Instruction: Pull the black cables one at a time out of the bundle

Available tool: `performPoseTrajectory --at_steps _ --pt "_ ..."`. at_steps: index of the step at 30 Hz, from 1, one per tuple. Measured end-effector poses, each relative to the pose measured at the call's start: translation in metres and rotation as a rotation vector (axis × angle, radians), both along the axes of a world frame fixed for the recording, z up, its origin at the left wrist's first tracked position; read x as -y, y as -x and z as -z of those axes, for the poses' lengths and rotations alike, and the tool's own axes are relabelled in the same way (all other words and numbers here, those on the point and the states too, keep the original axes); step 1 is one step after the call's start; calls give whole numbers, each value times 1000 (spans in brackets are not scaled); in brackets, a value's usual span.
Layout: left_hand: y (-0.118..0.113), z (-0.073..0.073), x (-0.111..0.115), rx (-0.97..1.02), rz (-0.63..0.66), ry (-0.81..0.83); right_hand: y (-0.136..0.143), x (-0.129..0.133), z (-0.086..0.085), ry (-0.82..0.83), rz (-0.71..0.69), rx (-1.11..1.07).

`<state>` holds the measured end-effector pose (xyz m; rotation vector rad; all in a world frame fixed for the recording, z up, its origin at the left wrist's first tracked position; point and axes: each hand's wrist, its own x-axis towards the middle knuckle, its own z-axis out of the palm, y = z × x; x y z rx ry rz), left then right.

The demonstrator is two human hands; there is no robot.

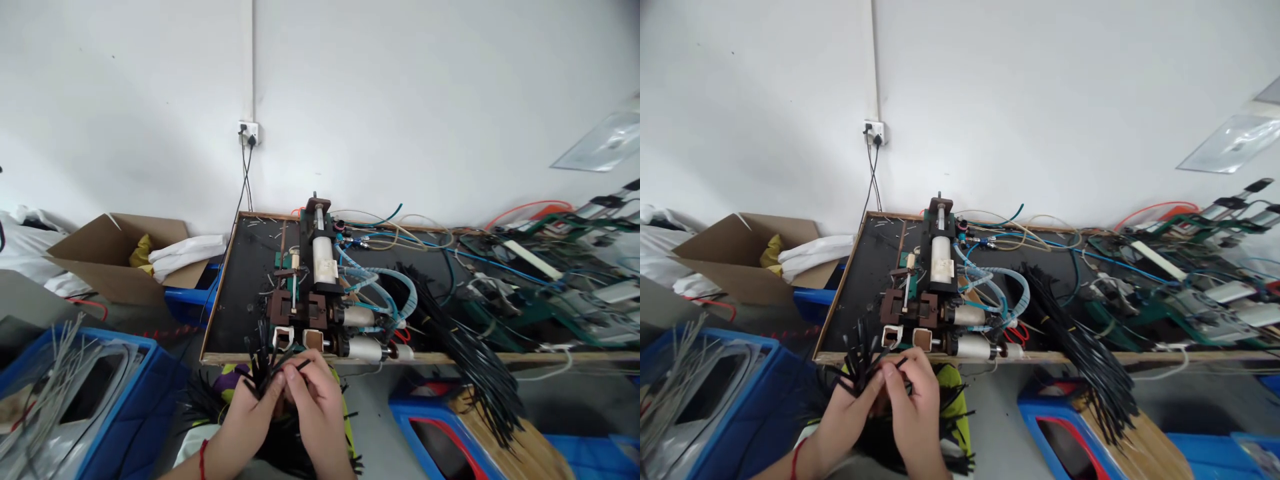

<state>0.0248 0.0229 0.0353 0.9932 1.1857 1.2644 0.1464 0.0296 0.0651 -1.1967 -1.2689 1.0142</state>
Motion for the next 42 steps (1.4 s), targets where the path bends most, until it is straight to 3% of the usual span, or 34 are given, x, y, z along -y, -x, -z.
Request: performPoseTrajectory --at_steps 3,8,12,16,21,24,30,42 --pt "7 -2 -6 -3 -109 -34 -4 1 10 36 54 15" --pt "9 -9 -10 43 -98 72 -8 3 18 66 -209 260" --pt "7 -8 -13 34 -206 62 -15 5 19 120 -309 244" --pt "6 -1 -17 166 -250 95 -19 13 40 260 -372 -64" --pt "6 -1 -21 298 -214 55 5 12 69 361 -186 -966" --pt "7 -3 -23 301 -224 45 15 4 68 427 -194 -1237" --pt "8 2 -22 293 -212 48 13 -7 62 487 -272 -1406" --pt "7 0 -27 406 -180 13 14 -12 64 503 -286 -1431"
